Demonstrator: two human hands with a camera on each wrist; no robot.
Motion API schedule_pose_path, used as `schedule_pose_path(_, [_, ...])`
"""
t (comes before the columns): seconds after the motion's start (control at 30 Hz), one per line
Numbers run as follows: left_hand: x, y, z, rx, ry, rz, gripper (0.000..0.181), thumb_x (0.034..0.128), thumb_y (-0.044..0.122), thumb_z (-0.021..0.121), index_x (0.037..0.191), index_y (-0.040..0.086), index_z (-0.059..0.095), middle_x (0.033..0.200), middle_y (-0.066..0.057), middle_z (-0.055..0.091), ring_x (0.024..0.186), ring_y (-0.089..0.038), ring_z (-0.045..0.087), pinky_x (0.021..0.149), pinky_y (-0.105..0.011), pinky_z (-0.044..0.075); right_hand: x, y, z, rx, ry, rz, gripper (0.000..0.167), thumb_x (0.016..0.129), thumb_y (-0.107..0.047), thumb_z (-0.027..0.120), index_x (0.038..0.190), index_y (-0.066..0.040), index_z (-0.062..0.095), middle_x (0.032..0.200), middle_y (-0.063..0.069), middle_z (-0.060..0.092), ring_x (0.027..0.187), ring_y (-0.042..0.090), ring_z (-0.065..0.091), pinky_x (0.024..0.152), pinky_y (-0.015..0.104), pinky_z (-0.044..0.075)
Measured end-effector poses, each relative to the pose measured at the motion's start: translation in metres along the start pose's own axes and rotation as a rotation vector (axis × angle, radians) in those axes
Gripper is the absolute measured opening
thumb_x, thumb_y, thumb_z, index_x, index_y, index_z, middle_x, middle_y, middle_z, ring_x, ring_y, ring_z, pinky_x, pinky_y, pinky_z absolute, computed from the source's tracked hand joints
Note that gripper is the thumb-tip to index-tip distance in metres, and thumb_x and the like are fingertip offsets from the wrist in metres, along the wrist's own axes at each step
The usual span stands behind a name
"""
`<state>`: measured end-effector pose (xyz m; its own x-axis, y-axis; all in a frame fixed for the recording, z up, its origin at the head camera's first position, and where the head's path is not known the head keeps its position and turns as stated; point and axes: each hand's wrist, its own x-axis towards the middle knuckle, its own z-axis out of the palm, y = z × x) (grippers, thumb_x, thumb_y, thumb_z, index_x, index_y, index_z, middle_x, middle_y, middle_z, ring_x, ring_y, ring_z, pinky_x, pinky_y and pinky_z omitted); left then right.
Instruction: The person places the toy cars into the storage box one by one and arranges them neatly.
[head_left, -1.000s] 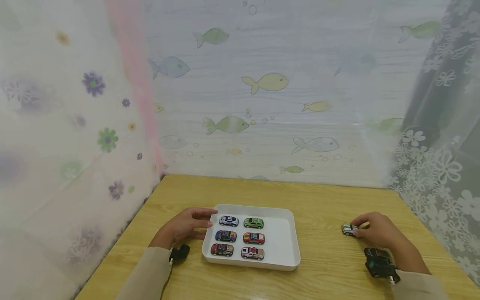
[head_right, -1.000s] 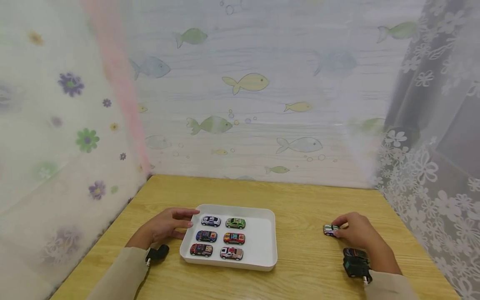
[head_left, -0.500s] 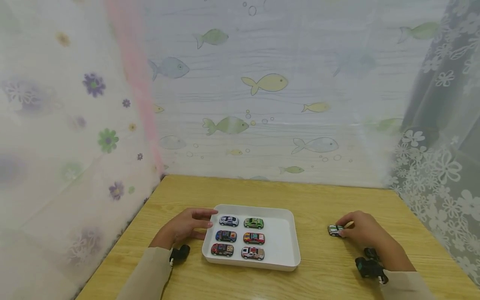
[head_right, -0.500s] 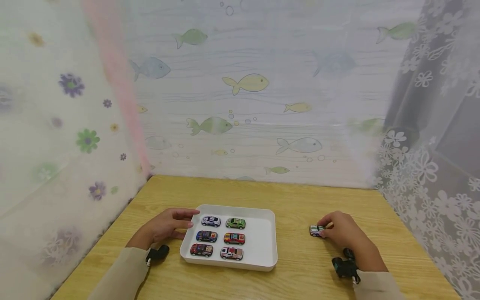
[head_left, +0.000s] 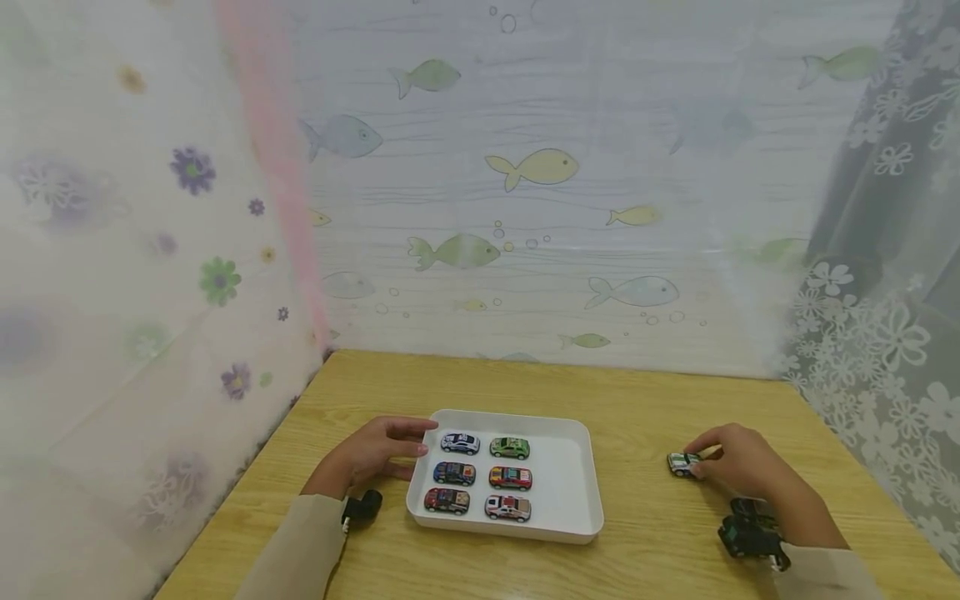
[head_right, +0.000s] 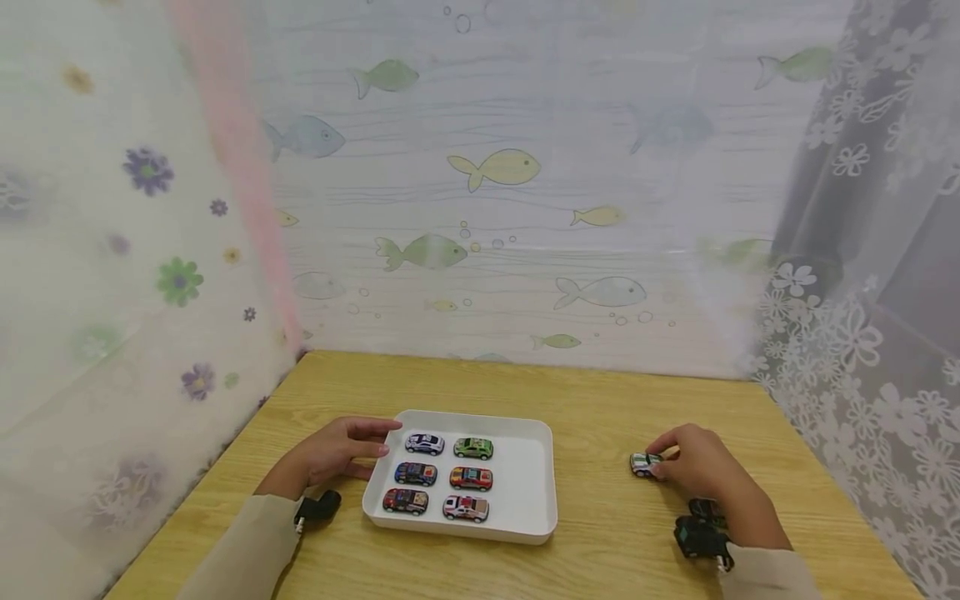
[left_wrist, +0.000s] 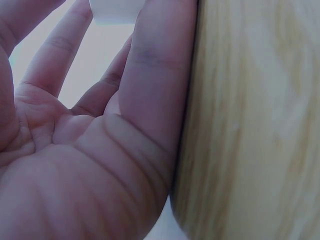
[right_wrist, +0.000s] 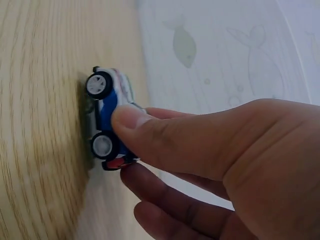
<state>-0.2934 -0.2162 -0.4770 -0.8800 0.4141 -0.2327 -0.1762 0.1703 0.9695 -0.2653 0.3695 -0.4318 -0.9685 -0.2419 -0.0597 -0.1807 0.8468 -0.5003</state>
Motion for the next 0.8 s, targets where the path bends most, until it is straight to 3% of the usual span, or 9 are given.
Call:
schedule_pose_path(0.33, [-0.002, 0.001, 0.002, -0.004, 0.003, 0.002, 0.053, 0.0968, 0.016, 0.074, 0.148, 0.013, 0.059, 0.147, -0.017, 0.058, 0.12, -0.028, 0.067, 0.09, -0.046, 0.063, 0.003, -0.028, 0.001, 0.014, 0.049, -0.085, 0.027, 0.088, -0.02, 0.083, 0.112, -0.01, 0.079, 0.117, 0.017, 0.073, 0.089, 0.021, 0.075, 0.071, 0.04, 0.062])
schedule_pose_path(0.6, [-0.002, 0.001, 0.002, -0.002, 0.011, -0.007, 0.051, 0.0976, 0.014, 0.073, 0.147, 0.014, 0.059, 0.146, -0.016, 0.059, 0.12, -0.027, 0.067, 0.09, -0.046, 0.063, 0.016, -0.05, 0.005, 0.034, 0.043, -0.121, 0.026, 0.088, -0.022, 0.083, 0.111, -0.01, 0.079, 0.099, 0.003, 0.077, 0.082, 0.014, 0.072, 0.066, 0.033, 0.058])
schedule_pose_path(0.8, [-0.001, 0.001, 0.002, -0.009, 0.011, -0.004, 0.053, 0.0955, 0.016, 0.076, 0.146, 0.013, 0.06, 0.145, -0.017, 0.059, 0.119, -0.028, 0.068, 0.09, -0.047, 0.062, 0.024, -0.067, 0.008, 0.084, 0.032, -0.124, 0.023, 0.089, -0.019, 0.082, 0.111, -0.01, 0.079, 0.093, 0.001, 0.078, 0.081, 0.013, 0.071, 0.067, 0.033, 0.057])
